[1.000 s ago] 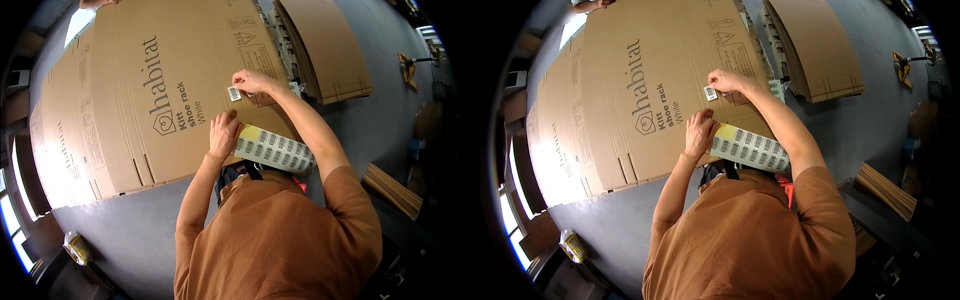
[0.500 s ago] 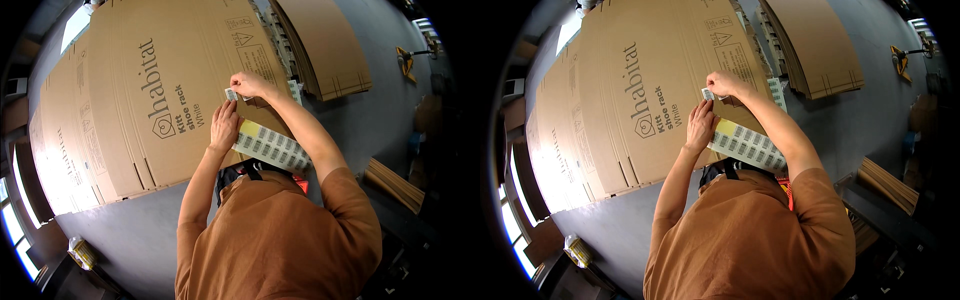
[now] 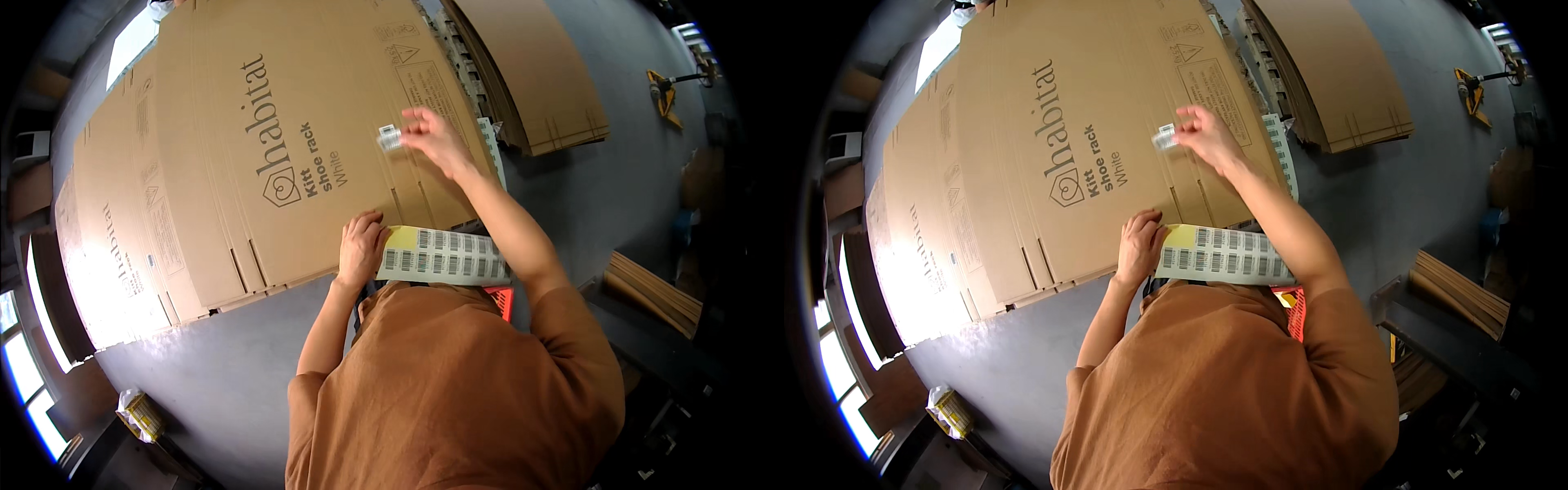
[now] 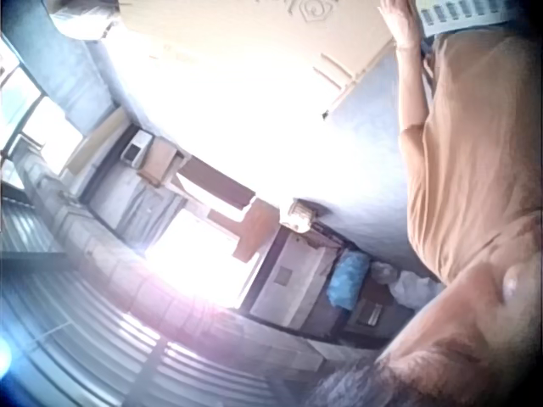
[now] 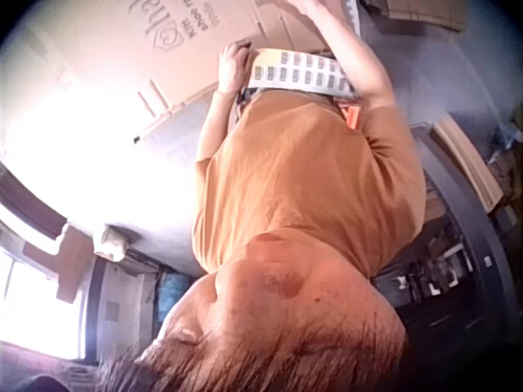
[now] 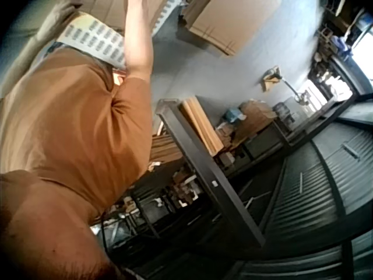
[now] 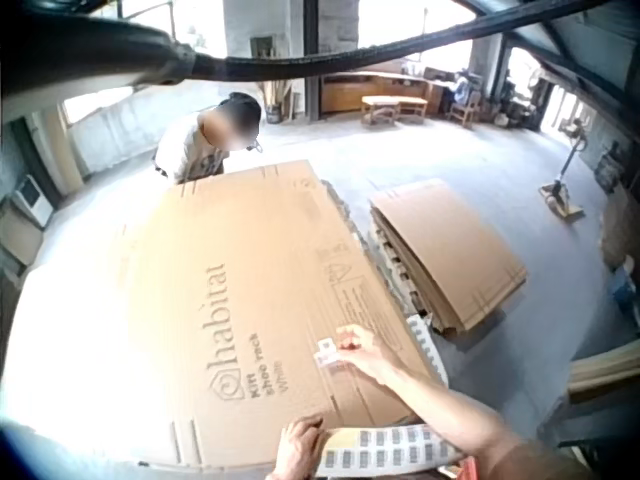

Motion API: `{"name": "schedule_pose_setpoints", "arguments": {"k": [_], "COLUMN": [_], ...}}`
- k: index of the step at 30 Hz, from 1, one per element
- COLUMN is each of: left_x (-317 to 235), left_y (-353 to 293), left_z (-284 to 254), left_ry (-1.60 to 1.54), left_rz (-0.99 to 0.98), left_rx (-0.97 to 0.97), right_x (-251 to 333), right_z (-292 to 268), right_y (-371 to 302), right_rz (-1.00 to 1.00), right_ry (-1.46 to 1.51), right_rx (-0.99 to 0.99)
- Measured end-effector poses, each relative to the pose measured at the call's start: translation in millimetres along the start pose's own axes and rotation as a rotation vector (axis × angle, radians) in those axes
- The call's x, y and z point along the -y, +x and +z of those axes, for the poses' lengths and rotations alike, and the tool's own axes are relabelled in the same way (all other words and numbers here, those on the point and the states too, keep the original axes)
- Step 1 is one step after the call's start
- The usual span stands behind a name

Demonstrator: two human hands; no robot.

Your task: The person applies individual barcode stickers from a sheet onto a stack of large cardboard boxes. They peel each sticker and press it onto the box surface, repeating the process for multiple boxes in a warehouse setting.

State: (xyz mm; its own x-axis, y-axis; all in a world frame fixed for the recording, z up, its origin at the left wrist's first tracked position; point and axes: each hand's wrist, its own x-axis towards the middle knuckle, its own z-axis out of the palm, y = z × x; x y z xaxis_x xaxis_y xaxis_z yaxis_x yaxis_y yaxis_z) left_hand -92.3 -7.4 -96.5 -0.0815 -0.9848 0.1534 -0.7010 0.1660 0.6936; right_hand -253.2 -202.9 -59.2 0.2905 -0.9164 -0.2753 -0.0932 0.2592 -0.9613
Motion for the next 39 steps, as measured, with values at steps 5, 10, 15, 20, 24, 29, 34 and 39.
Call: {"name": "schedule_pose_setpoints", "arguments": {"k": [5, 10, 15, 20, 24, 29, 34, 39], "left_x": [0.7, 1.1, -2.0, 14.5, 21.0, 23.8, 11.9, 16.4], "left_y": [-37.4, -43.3, -41.9, -37.9, -39.1, -35.6, -30.0, -25.0], "left_z": [-7.7, -15.0, -18.1, -10.4, -5.6, -10.4, -47.1, -51.1], "left_ry": [0.058, 0.119, 0.185, 0.192, 0.23, 0.136, -0.473, -0.604], "left_rz": [0.012, 0.027, 0.055, 0.094, 0.095, 0.082, -0.435, -0.471], "left_rx": [-0.075, -0.029, -0.065, -0.064, -0.061, -0.111, -0.022, -0.092], "right_x": [-39.0, -65.8, -75.9, -80.6, -74.5, -59.2, -38.0, 1.8], "right_z": [48.5, 85.3, 95.1, 100.5, 106.0, 84.4, 26.9, 4.3], "right_y": [-78.7, -99.5, -100.1, -99.6, -101.5, -87.5, -101.1, -138.7], "right_rz": [0.322, 0.341, 0.31, 0.234, -0.006, -0.147, -0.053, -0.076], "right_ry": [0.265, 0.216, 0.165, -0.028, -0.525, -0.87, -0.516, -0.753], "right_rx": [0.036, -0.134, -0.22, -0.249, -0.219, -0.233, 0.261, 0.456]}}
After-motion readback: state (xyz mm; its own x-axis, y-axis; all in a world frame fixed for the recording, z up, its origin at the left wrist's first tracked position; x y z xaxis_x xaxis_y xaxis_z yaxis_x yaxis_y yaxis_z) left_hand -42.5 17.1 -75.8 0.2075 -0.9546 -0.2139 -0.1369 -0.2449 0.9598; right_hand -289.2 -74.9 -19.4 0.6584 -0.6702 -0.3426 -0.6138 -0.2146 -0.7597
